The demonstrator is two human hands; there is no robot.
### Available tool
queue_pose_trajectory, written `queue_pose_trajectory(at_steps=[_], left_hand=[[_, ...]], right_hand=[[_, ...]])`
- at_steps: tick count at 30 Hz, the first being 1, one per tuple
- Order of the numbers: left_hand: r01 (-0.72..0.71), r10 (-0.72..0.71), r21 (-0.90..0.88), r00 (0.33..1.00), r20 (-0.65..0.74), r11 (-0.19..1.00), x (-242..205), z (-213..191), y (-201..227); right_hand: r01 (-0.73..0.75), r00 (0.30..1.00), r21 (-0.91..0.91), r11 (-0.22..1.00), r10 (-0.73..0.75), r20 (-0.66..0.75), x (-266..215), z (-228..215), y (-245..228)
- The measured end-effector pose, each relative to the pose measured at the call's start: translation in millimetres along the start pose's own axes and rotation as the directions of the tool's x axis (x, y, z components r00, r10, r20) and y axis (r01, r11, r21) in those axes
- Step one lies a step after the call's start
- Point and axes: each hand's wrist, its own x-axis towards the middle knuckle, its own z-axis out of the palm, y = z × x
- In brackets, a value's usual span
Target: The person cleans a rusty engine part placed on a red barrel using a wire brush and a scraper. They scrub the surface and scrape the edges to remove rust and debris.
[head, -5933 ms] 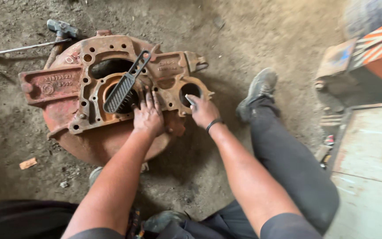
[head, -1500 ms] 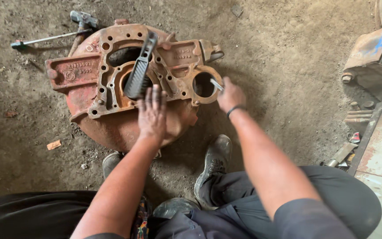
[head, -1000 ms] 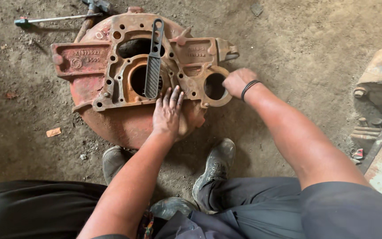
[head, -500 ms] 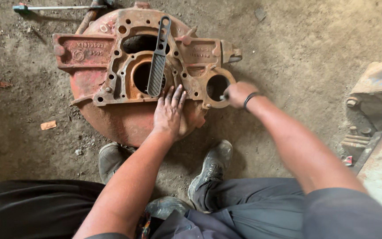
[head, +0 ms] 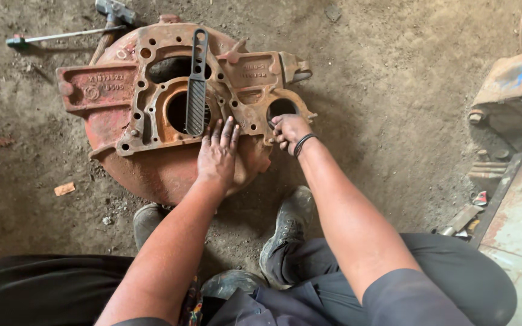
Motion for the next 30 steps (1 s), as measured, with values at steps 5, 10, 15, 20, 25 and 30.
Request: queue_pose_trajectory(at_steps=[5,10,15,20,25,30], left_hand=[[-0.051,0.075,-0.084,0.947,0.313,0.995,-5,-33,-8],[-0.061,0.063,-0.018,0.977,0.203,0.998,-1,-16,-5],[-0.054,0.059,-0.032,0.98,0.191,0.998,2,-3,-3],[-0.062,0.062,-0.007,0.982,0.176,0.998,4,1,-3],[-0.074,0.069,0.008,0.966,0.25,0.997,4,-7,-4],[-0.086,0.083,-0.001,0.954,0.29,0.996,3,-20,-5]], right_hand=[[0.162,0.986,-0.144,0.976,-0.164,-0.004,-53,-4,-7],[0.182,0.973,-0.528,0.83,-0.231,-0.028,-72,1,-3],[0.286,0.927,-0.502,0.816,-0.368,-0.072,-49,15,13],[0.121,0.993,-0.038,0.992,-0.12,0.022,-8,0,11],[0.089,0.993,0.292,0.952,-0.064,-0.096,-16,-23,-15],[0.183,0.983,0.454,0.872,-0.156,-0.097,-37,-11,-35]])
